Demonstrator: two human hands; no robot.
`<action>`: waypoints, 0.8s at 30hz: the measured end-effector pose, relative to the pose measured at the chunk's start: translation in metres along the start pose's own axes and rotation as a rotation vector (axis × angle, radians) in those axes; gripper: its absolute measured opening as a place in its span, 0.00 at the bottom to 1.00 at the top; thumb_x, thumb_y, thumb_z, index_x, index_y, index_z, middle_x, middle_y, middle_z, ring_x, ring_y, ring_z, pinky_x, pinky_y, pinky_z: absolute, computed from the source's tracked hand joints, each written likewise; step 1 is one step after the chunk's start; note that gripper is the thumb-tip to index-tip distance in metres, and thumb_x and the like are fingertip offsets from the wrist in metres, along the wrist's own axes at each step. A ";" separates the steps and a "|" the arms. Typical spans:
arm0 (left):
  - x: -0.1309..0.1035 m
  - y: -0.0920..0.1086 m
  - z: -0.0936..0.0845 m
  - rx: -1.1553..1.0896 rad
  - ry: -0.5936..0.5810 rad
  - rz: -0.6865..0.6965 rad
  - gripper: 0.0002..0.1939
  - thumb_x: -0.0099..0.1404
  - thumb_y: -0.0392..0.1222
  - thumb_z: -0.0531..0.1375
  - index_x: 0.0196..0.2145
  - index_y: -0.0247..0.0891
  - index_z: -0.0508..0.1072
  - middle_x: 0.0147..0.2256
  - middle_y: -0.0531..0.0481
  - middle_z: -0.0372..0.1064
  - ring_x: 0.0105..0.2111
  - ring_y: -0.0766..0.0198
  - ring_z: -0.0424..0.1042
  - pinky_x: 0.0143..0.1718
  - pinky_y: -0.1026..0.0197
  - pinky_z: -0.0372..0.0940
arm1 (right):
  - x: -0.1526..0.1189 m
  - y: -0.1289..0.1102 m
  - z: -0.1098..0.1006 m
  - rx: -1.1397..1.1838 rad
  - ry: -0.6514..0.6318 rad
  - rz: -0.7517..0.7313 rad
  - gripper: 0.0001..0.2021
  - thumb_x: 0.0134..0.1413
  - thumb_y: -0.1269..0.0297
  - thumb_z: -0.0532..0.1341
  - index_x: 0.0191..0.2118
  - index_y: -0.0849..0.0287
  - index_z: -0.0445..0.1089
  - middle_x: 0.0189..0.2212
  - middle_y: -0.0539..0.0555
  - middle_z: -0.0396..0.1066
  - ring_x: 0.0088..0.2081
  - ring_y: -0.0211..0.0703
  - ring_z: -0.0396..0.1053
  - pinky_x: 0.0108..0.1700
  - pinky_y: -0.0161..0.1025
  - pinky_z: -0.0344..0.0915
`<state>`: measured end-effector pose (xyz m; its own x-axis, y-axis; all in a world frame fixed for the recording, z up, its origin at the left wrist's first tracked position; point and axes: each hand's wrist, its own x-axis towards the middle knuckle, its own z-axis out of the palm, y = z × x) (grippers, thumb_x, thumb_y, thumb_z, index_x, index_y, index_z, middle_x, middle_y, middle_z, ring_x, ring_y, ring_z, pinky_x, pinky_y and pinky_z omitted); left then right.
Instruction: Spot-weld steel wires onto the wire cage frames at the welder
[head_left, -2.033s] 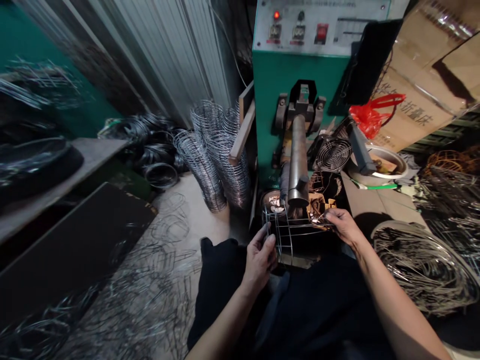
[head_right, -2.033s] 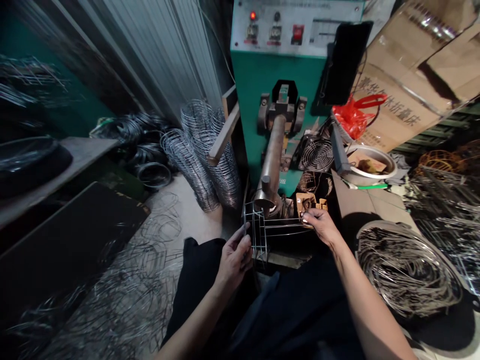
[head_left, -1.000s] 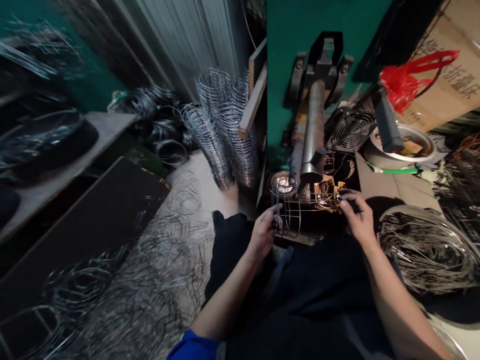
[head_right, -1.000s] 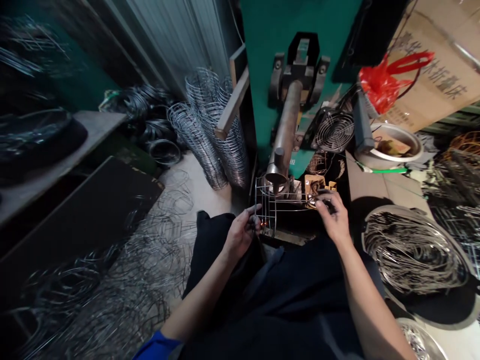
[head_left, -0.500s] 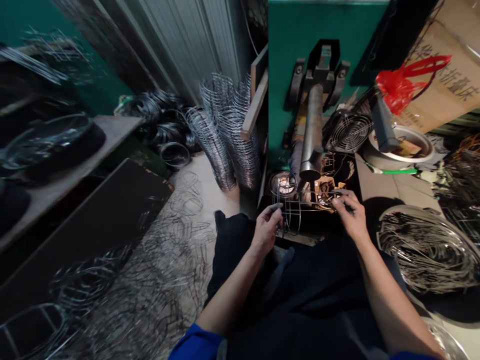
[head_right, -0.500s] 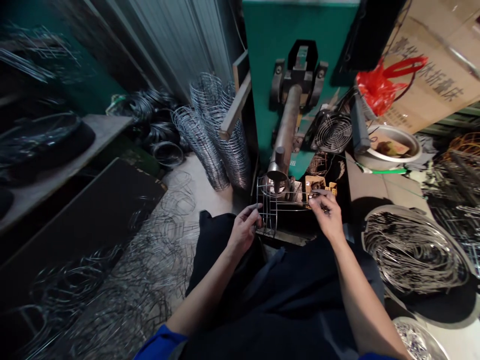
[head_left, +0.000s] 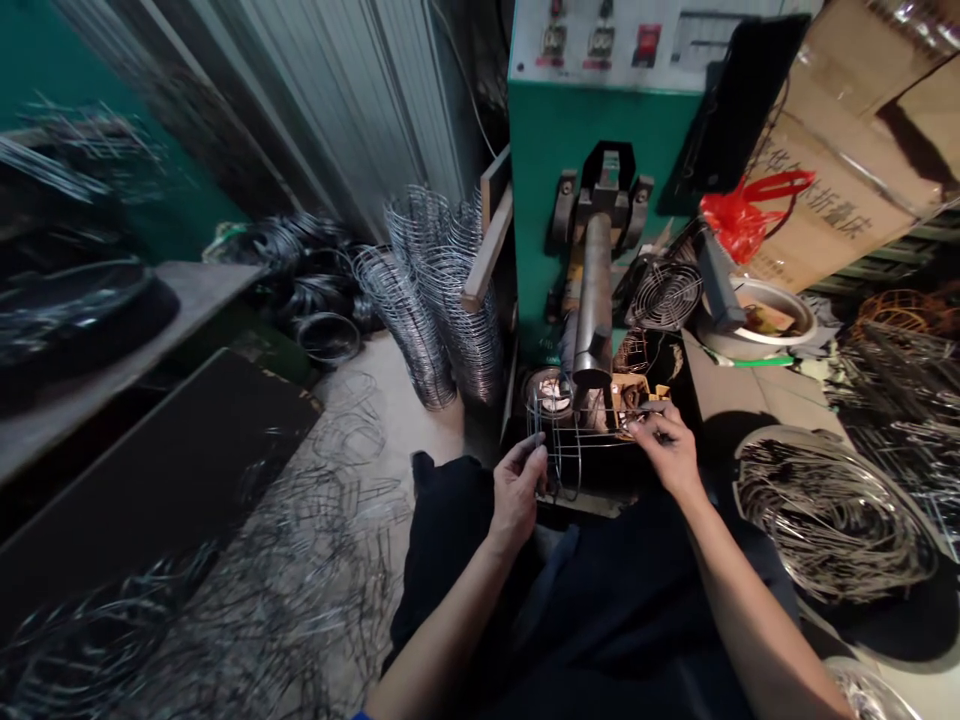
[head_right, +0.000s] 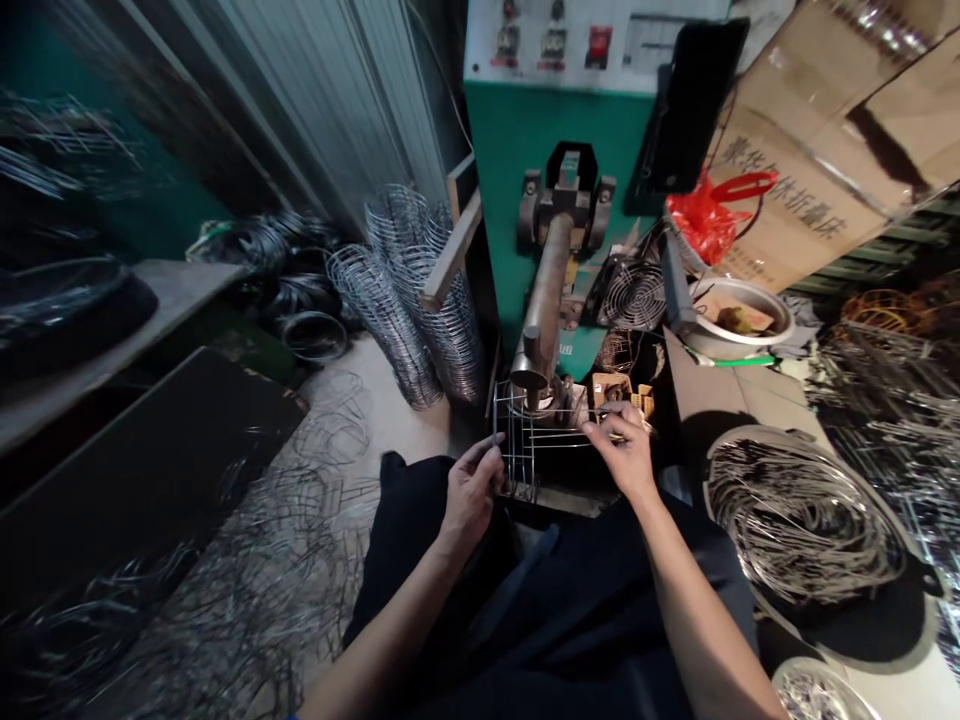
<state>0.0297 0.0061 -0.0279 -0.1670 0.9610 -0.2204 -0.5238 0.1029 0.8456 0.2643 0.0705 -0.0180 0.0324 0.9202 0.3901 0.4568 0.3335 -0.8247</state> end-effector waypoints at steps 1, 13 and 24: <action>0.000 0.000 0.000 0.000 0.006 0.006 0.25 0.58 0.51 0.68 0.49 0.33 0.75 0.21 0.58 0.59 0.19 0.73 0.55 0.22 0.67 0.53 | 0.001 -0.001 0.001 0.007 0.000 0.003 0.20 0.54 0.50 0.65 0.20 0.56 0.65 0.38 0.55 0.67 0.46 0.51 0.66 0.51 0.48 0.60; 0.008 -0.001 0.003 -0.014 0.033 0.046 0.24 0.59 0.51 0.67 0.49 0.33 0.75 0.20 0.59 0.58 0.18 0.74 0.53 0.20 0.68 0.52 | 0.020 0.001 0.007 0.024 -0.060 -0.006 0.22 0.53 0.51 0.66 0.19 0.56 0.58 0.28 0.51 0.58 0.34 0.45 0.59 0.39 0.43 0.57; 0.019 0.001 0.011 -0.075 0.028 0.034 0.24 0.58 0.50 0.68 0.47 0.32 0.74 0.19 0.61 0.57 0.17 0.75 0.52 0.20 0.68 0.54 | 0.036 0.000 0.010 0.047 -0.036 -0.011 0.25 0.50 0.48 0.66 0.16 0.57 0.57 0.25 0.49 0.56 0.31 0.41 0.57 0.36 0.40 0.54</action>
<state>0.0350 0.0275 -0.0265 -0.2086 0.9558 -0.2072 -0.5787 0.0502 0.8140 0.2568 0.1058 -0.0075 -0.0043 0.9230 0.3847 0.4145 0.3517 -0.8393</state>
